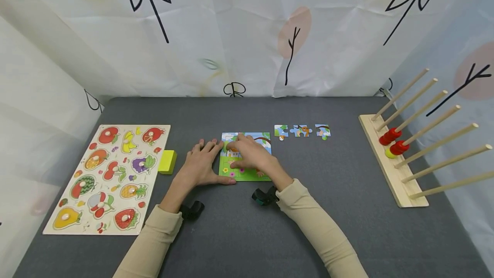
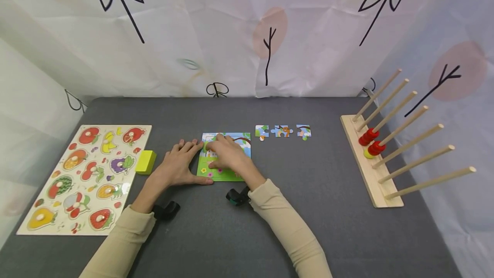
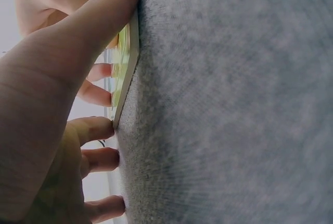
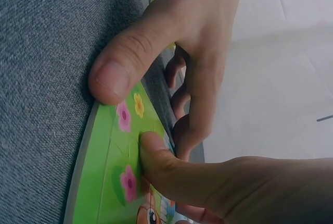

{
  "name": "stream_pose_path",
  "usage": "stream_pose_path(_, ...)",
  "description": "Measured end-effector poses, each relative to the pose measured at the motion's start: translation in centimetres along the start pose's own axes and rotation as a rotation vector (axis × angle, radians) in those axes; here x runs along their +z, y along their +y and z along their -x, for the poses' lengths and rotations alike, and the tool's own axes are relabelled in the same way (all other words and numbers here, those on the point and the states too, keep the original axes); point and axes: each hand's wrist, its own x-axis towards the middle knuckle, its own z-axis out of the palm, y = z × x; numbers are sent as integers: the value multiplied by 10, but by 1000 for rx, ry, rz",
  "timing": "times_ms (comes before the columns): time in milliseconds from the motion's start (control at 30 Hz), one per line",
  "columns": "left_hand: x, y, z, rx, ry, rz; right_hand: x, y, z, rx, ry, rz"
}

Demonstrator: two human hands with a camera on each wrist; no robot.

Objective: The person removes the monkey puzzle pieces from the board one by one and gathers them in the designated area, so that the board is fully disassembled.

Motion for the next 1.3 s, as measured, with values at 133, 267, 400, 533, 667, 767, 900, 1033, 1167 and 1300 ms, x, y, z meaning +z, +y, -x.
stream_pose_path(133,0,0,-1,0,3,-7,0,0,1,4,15,-28)
stream_pose_path(267,1,0,-1,0,6,-11,1,0,2,6,23,-55)
stream_pose_path(400,1,0,0,6,13,-10,1,-1,3,9,32,-67)
stream_pose_path(533,1,-1,0,9,15,-6,2,-2,4,17,41,-56)
stream_pose_path(667,1,-1,0,8,15,-3,3,-2,4,30,54,-36)
stream_pose_path(767,1,-1,0,8,15,-5,3,-3,4,35,65,-30)
stream_pose_path(900,1,-1,0,7,13,-6,4,-3,5,38,75,-39)
stream_pose_path(1033,1,-1,0,5,9,-5,4,-4,6,43,79,-38)
stream_pose_path(1167,1,-1,-1,6,7,-5,4,-5,5,45,78,-33)
stream_pose_path(1300,1,-1,-1,8,11,-5,4,-4,5,49,79,-32)
